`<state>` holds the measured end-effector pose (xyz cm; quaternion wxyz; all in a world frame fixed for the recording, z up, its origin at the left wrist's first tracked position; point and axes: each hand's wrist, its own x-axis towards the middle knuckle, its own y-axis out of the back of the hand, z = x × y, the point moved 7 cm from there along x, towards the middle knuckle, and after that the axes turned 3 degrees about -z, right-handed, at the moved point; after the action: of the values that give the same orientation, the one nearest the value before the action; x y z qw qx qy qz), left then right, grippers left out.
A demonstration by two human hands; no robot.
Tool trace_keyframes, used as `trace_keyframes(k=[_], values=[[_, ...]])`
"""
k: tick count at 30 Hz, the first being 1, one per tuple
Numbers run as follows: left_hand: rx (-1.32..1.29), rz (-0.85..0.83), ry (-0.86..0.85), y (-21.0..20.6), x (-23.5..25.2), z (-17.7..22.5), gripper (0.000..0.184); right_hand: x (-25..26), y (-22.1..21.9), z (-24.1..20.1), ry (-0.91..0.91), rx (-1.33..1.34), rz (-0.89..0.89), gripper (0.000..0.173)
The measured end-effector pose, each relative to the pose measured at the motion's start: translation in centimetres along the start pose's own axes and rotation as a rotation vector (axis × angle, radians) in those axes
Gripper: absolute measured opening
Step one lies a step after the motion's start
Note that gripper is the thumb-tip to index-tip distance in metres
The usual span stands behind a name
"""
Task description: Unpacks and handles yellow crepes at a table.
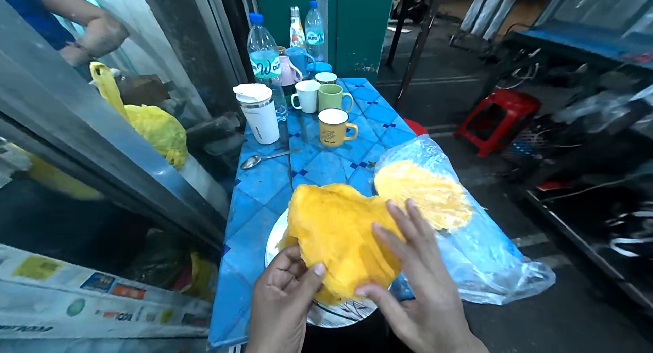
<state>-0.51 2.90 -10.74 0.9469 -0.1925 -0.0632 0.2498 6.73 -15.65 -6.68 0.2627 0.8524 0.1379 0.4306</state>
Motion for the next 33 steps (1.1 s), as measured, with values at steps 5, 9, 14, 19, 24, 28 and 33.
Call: trace_keyframes(k=[5,9,14,19,24,28,33], values=[[-0.124,-0.024,0.045,-0.2,-0.4,-0.1,0.021,-0.2,-1.5,-0.1,-0.024,0.156,-0.092,0.056],[-0.184,-0.028,0.098,-0.2,-0.6,-0.3,0.025,-0.2,-1.7,0.1,-0.044,0.270,-0.119,0.057],[-0.123,-0.068,0.032,-0.4,-0.5,-0.3,0.034,-0.7,-2.1,0.8,-0.089,0.364,-0.141,0.057],[0.013,-0.117,0.029,-0.5,-0.5,-0.3,0.052,-0.9,-2.8,0.8,-0.127,0.317,-0.208,0.066],[-0.005,-0.150,-0.032,-1.0,-0.9,-0.5,0.046,-0.5,-3.0,-0.2,-0.189,0.038,-0.298,0.079],[-0.009,-0.167,-0.119,-1.1,-1.0,0.4,0.041,0.8,-2.4,-1.5,-0.152,-0.037,-0.363,0.075],[0.040,-0.214,-0.270,-1.6,-1.6,2.5,0.033,2.6,-1.2,-4.0,-0.011,-0.172,-0.371,0.063]])
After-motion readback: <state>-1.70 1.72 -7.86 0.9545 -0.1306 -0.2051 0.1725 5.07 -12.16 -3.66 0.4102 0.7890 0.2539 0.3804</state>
